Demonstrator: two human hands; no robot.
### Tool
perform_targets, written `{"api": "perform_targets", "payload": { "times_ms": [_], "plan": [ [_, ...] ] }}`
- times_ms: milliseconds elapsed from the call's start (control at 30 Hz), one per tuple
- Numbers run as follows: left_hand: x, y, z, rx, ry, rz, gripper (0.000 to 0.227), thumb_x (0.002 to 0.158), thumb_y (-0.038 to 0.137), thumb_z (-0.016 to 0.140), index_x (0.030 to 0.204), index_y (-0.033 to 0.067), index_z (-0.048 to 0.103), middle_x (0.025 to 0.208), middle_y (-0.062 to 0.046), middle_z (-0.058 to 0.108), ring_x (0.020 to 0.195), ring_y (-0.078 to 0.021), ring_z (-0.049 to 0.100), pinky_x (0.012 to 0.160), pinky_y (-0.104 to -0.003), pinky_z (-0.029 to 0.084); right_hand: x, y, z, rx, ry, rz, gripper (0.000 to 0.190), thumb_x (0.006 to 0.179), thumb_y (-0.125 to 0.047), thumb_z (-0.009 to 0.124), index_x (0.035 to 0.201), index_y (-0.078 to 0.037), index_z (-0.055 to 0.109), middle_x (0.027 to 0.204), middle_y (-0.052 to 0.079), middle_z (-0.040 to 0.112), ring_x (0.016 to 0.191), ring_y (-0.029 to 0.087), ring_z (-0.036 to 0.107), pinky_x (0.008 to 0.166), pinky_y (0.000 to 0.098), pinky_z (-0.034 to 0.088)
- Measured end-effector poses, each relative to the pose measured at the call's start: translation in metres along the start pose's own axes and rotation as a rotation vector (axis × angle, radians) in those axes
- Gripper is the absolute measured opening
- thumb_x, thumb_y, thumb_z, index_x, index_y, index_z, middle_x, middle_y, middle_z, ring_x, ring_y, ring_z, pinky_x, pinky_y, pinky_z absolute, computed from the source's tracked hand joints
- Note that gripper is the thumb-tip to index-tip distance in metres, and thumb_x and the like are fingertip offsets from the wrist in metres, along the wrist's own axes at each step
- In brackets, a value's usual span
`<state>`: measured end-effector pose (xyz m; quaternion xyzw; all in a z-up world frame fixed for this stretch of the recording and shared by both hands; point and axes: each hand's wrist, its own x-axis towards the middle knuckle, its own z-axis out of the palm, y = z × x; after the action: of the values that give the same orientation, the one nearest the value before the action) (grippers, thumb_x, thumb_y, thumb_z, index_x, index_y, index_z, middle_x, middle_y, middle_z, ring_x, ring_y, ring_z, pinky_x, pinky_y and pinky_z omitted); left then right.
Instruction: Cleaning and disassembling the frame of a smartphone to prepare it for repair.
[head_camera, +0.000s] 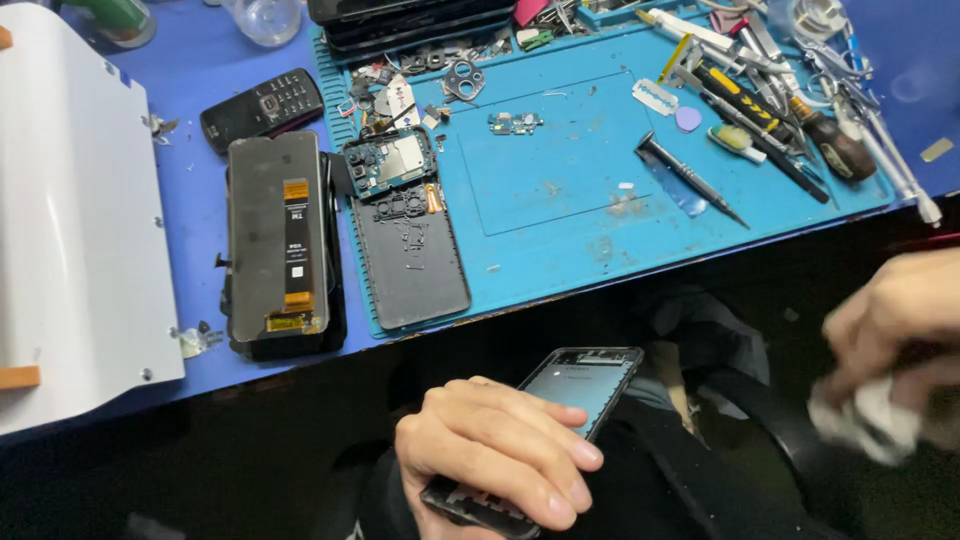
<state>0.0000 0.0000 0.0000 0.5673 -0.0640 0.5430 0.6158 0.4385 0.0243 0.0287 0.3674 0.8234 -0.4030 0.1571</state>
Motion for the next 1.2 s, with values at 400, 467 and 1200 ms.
{"api": "perform_targets", "payload": {
  "times_ms": [400,467,1200],
  "plan": [
    [0.007,0.001,-0.002,0.053,-0.135,-0.047,0.022,0.089,0.029,0.074,0.092,0.0073,0.079,0.09,-0.01,0.079,0.095,-0.0309,0.081,0.098,-0.049,0.063,0.012,-0.053,0.003,0.105,-0.425,-0.249,0.022,0.089,-0.027,0.075,0.076,-0.011,0.071,0.078,0.007,0.064,0.081,0.021,0.069,0.066,0.0439,0.057],
    [0.005,0.003,-0.005,0.052,-0.144,-0.052,0.024,0.092,0.031,0.073,0.096,0.0074,0.079,0.095,-0.01,0.079,0.101,-0.0305,0.081,0.101,-0.047,0.063,0.014,-0.053,-0.018,0.105,-0.29,-0.168,0.017,0.091,-0.026,0.074,0.082,-0.011,0.072,0.081,0.006,0.065,0.082,0.022,0.069,0.067,0.0434,0.058],
    [0.001,0.009,0.0,0.066,-0.114,-0.124,0.018,0.092,0.027,0.072,0.099,0.0111,0.078,0.097,-0.008,0.079,0.102,-0.0264,0.081,0.1,-0.041,0.064,0.098,-0.066,-0.018,-0.232,0.205,0.363,0.039,0.086,-0.015,0.071,0.125,-0.018,0.071,0.108,0.009,0.071,0.086,0.026,0.076,0.078,0.0364,0.063]
  ]
}}
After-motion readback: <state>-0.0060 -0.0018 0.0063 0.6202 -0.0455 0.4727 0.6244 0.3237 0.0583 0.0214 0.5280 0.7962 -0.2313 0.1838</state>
